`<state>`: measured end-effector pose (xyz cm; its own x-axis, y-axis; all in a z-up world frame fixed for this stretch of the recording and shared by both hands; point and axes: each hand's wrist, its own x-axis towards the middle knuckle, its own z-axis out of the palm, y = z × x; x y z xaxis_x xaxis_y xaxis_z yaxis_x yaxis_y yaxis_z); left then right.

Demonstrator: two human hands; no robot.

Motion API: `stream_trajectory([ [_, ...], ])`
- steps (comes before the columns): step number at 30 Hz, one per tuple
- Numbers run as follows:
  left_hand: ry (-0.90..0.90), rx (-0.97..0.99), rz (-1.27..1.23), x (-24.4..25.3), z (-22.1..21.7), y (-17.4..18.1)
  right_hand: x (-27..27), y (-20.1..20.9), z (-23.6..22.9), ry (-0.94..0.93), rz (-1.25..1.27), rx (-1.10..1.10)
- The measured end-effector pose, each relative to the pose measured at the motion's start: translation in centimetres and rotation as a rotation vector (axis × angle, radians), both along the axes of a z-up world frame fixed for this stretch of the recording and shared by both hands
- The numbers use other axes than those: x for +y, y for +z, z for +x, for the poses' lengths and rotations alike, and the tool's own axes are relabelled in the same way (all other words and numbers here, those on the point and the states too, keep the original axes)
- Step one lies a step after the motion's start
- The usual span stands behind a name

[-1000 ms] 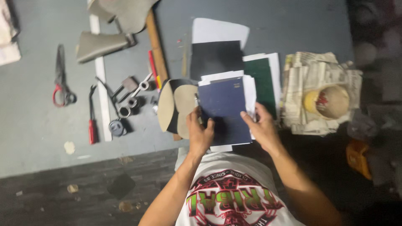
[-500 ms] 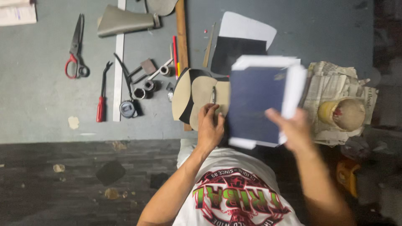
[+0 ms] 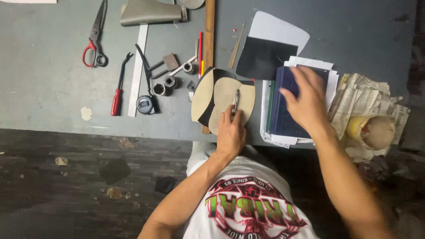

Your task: The person folds and stacks multiple newspaper sheets on a gray work table. They repeatedly pick up sheets, fold them in half or quarters, and place them into a growing stack. The person also retrieves additional sheets from a nearby bag and continues folding them.

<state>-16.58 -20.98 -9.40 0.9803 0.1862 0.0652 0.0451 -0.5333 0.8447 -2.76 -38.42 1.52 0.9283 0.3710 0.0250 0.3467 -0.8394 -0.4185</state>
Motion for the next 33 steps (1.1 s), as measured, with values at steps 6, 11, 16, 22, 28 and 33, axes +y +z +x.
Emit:
stream_trajectory([
  [6, 0.081, -0.027, -0.073, 1.4, -1.5, 1.4, 3.0, -8.3, 10.5, 0.178, -0.194, 0.107],
  [11, 0.285, 0.066, -0.217, 6.3, -4.6, 3.6, 5.1, -12.3, 15.7, 0.232, -0.358, 0.219],
  [16, 0.531, 0.202, -0.183, 12.0, -8.9, 3.7, 5.2, -13.5, 12.6, 0.276, -0.331, 0.241],
  [22, 0.492, 0.067, -0.222, 18.1, -12.7, 0.5, 6.1, -11.4, 11.6, 0.327, -0.188, 0.171],
  [28, 0.415, 0.052, -0.290, 27.4, -16.7, -1.4, 13.3, -8.4, 6.8, 0.143, -0.063, -0.146],
  [33, 0.456, 0.238, -0.294, 37.7, -20.5, -2.0, 27.8, -9.8, -0.7, 0.005, 0.296, 0.387],
])
